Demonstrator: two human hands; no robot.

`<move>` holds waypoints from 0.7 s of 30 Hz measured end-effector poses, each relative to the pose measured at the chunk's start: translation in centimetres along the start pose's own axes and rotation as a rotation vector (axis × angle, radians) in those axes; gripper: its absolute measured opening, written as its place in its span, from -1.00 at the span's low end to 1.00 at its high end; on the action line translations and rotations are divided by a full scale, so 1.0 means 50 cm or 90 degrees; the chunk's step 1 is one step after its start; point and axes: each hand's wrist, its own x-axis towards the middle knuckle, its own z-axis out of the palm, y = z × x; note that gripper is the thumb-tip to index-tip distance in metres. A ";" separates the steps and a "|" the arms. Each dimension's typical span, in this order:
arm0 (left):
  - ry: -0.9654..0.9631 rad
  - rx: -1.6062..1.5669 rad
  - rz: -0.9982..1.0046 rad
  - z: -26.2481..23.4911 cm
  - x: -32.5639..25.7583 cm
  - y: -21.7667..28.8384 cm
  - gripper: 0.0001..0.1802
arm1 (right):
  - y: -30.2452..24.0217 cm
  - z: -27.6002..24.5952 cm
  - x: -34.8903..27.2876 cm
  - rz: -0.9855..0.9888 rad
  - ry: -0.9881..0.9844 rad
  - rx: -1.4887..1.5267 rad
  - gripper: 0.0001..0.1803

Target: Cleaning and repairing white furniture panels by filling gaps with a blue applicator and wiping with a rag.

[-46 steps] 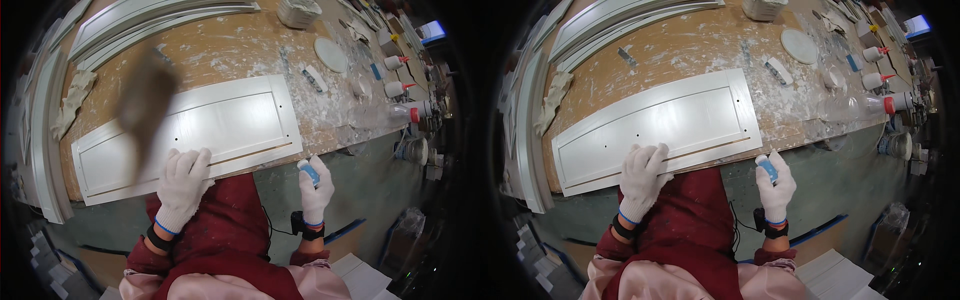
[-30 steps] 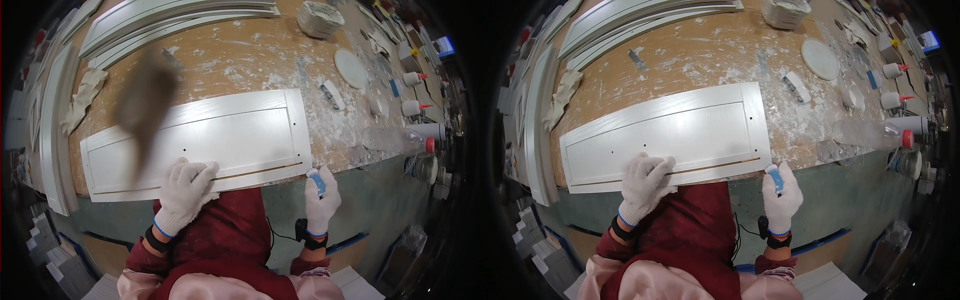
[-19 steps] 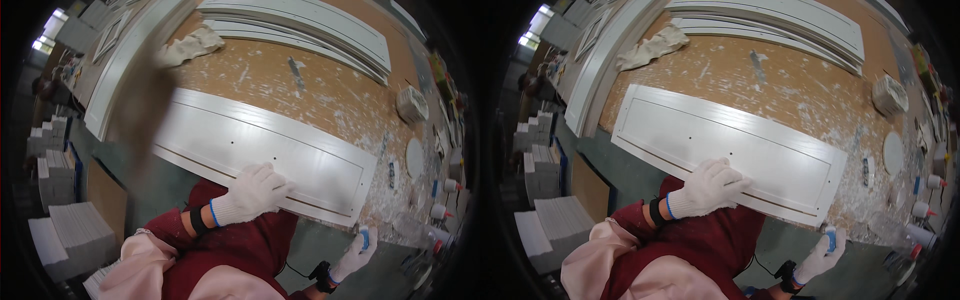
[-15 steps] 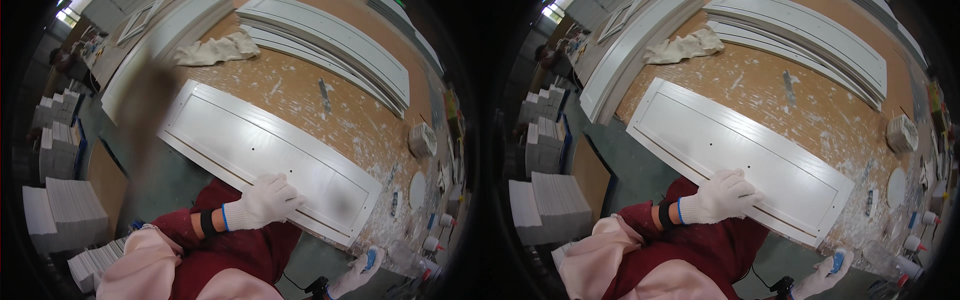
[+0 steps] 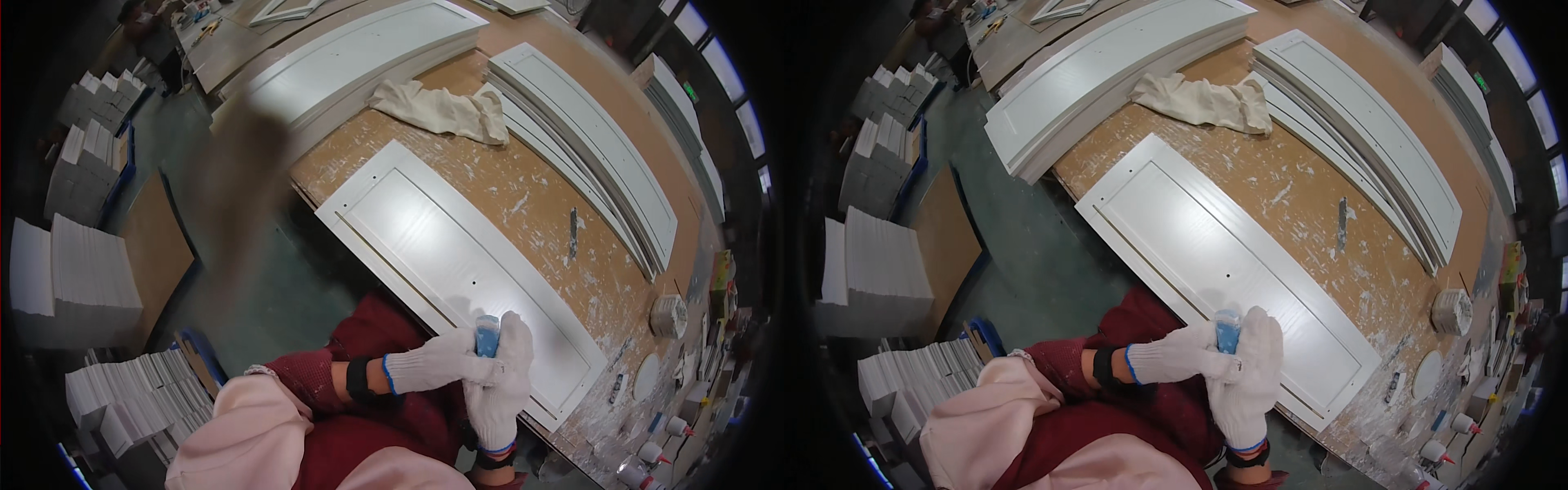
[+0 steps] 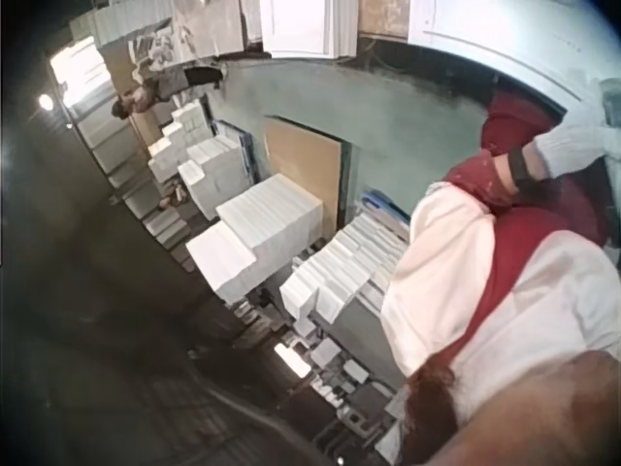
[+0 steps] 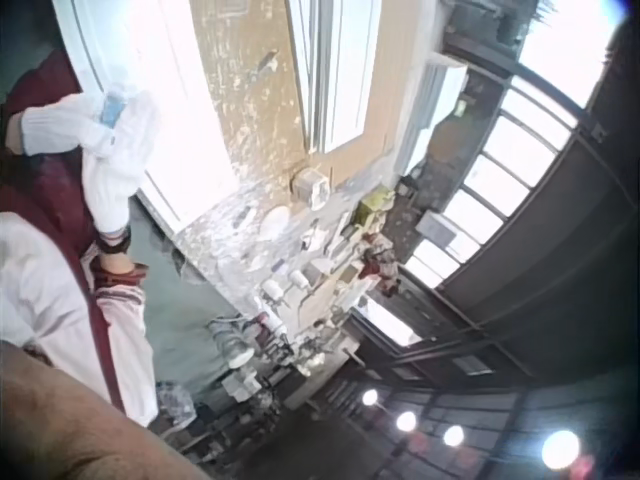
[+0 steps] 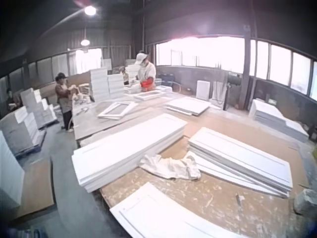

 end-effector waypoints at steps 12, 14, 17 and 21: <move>0.308 0.595 0.252 -0.178 -0.084 0.130 -0.68 | -0.074 0.134 0.495 -0.249 -0.265 0.065 -0.39; 0.333 0.586 0.224 -0.188 -0.085 0.142 -0.70 | -0.094 0.194 0.575 -0.263 -0.262 0.027 -0.43; 0.334 0.390 0.092 -0.203 -0.093 0.157 -0.77 | -0.127 0.247 0.606 -0.258 -0.235 0.168 -0.47; 0.391 0.103 0.184 -0.252 -0.101 0.139 -0.60 | -0.166 0.198 0.577 -0.168 -0.426 0.236 -0.51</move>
